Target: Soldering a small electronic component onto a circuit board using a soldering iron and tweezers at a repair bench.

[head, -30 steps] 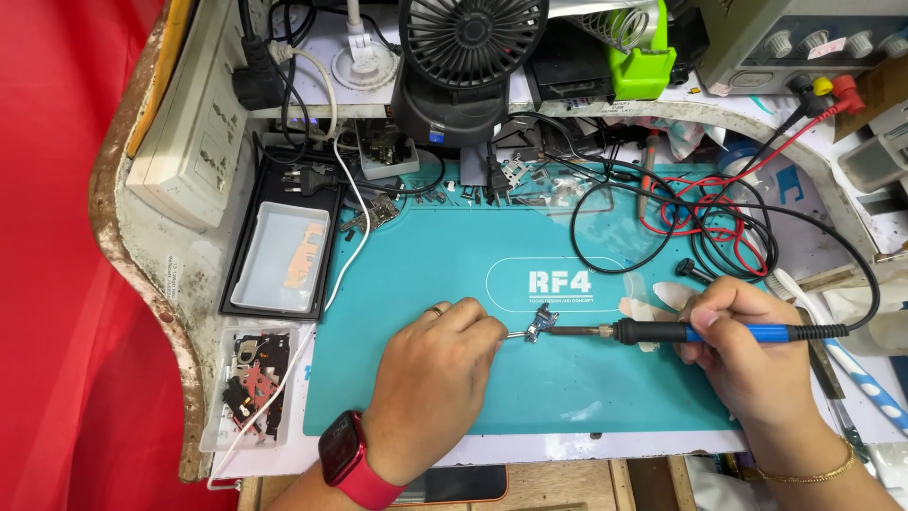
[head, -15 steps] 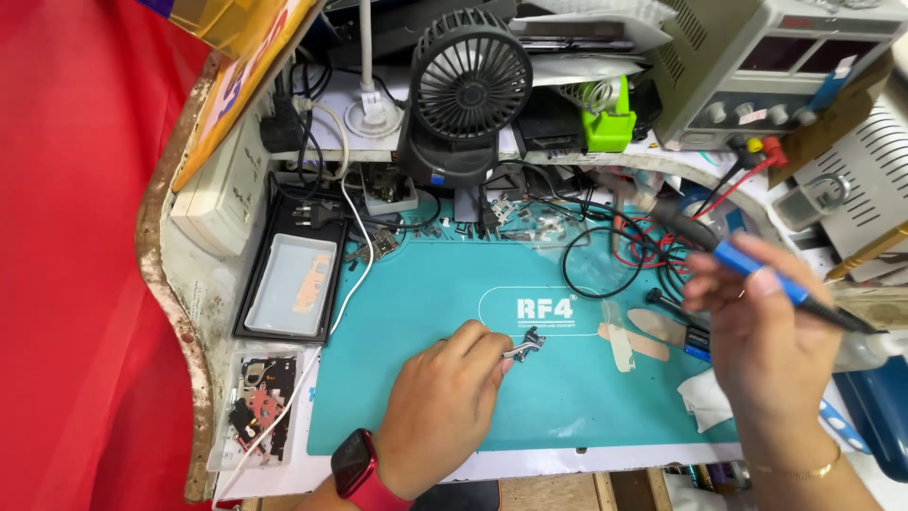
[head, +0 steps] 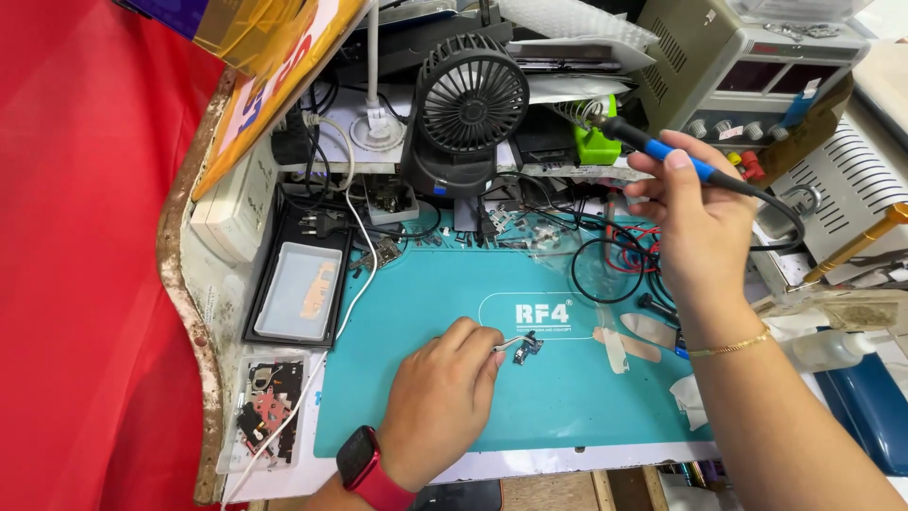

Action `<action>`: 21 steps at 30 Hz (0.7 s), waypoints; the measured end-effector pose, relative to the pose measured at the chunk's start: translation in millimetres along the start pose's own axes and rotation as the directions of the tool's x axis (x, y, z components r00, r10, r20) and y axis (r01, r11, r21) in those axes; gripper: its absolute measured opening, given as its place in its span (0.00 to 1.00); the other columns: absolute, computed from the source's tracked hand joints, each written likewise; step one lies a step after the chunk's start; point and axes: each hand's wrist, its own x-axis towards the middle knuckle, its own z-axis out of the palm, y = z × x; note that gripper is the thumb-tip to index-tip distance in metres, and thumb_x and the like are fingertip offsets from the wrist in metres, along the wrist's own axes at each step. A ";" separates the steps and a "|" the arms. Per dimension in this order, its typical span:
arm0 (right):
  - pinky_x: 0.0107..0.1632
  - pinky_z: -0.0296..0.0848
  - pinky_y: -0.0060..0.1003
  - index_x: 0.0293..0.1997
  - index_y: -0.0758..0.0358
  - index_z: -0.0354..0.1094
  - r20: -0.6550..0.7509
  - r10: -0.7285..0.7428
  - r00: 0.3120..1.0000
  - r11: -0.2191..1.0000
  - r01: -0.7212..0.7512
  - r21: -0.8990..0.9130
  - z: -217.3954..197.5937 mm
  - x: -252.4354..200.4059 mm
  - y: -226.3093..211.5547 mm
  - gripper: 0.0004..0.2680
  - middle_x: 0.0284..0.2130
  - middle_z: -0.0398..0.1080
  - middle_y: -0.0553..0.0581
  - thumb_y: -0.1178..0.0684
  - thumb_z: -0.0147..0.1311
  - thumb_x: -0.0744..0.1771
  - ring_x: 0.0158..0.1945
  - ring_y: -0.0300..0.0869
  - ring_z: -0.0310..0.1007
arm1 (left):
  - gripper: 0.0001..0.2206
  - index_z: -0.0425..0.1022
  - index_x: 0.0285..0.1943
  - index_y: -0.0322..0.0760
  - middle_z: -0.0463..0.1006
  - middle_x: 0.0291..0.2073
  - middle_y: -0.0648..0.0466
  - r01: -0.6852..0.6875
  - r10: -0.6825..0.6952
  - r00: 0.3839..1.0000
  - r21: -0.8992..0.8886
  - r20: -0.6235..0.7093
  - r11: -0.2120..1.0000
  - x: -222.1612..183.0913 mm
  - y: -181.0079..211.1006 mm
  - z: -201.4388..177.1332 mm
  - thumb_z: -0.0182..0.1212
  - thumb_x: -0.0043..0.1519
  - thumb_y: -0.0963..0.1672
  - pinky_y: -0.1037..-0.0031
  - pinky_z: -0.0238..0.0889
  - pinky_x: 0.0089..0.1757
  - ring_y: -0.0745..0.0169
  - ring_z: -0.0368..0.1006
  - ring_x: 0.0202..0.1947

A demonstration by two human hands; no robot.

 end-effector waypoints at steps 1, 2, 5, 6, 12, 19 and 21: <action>0.38 0.80 0.28 0.60 0.61 0.67 0.005 0.013 1.000 1.000 -0.013 0.009 3.2 1.1 -0.4 0.12 0.44 0.78 0.61 0.49 0.49 0.72 0.35 0.39 0.77 | 0.05 0.74 0.46 0.41 0.74 0.38 0.55 -0.013 0.013 1.000 0.005 -0.009 1.000 0.0 -0.1 0.2 0.52 0.68 0.43 0.58 0.63 0.27 0.49 0.70 0.27; 0.37 0.81 0.29 0.60 0.61 0.67 0.013 0.027 1.000 0.999 -0.028 0.017 6.6 1.7 -0.5 0.13 0.44 0.78 0.60 0.48 0.49 0.72 0.36 0.39 0.77 | 0.05 0.74 0.46 0.41 0.73 0.38 0.55 -0.024 0.024 1.000 0.009 -0.018 1.000 -0.8 -0.1 0.5 0.53 0.67 0.43 0.59 0.63 0.27 0.49 0.70 0.27; 0.35 0.78 0.28 0.60 0.62 0.66 0.002 -0.025 1.000 0.999 0.025 -0.034 14.4 1.7 -1.6 0.12 0.42 0.78 0.60 0.49 0.47 0.72 0.35 0.39 0.78 | 0.06 0.74 0.47 0.41 0.74 0.39 0.54 -0.007 0.007 1.000 -0.001 0.011 1.000 -0.3 1.5 -0.6 0.52 0.68 0.43 0.58 0.64 0.28 0.48 0.70 0.28; 0.35 0.78 0.28 0.60 0.62 0.66 0.004 -0.024 1.000 0.999 0.025 -0.035 16.8 4.1 0.5 0.12 0.42 0.78 0.60 0.49 0.47 0.72 0.35 0.39 0.78 | 0.06 0.74 0.47 0.41 0.74 0.39 0.54 -0.006 0.006 1.000 -0.002 0.010 1.000 -0.5 0.9 -0.2 0.52 0.68 0.43 0.58 0.64 0.28 0.48 0.70 0.28; 0.36 0.77 0.26 0.63 0.59 0.65 0.027 0.078 0.997 0.997 -0.079 0.009 18.0 10.8 8.7 0.17 0.45 0.78 0.57 0.42 0.49 0.70 0.35 0.36 0.76 | 0.05 0.74 0.46 0.41 0.73 0.37 0.55 -0.021 0.021 1.000 0.005 -0.006 1.000 -0.6 1.3 0.4 0.52 0.68 0.43 0.59 0.63 0.27 0.50 0.69 0.26; 0.38 0.77 0.28 0.58 0.60 0.68 0.089 0.286 0.954 0.952 -0.293 0.085 3.7 2.6 10.2 0.14 0.50 0.77 0.57 0.45 0.53 0.69 0.43 0.39 0.78 | 0.06 0.74 0.47 0.40 0.74 0.39 0.55 -0.007 0.009 0.999 0.052 -0.043 0.999 -1.4 0.7 1.3 0.52 0.67 0.41 0.61 0.65 0.30 0.51 0.70 0.31; 0.39 0.76 0.29 0.54 0.63 0.70 0.126 0.325 0.937 0.940 -0.335 0.065 -1.3 -3.1 6.3 0.13 0.50 0.77 0.55 0.45 0.54 0.69 0.44 0.38 0.77 | 0.07 0.74 0.48 0.38 0.74 0.41 0.55 -0.002 0.005 0.998 0.055 -0.059 0.999 0.1 -0.5 0.7 0.51 0.66 0.39 0.61 0.66 0.32 0.51 0.70 0.34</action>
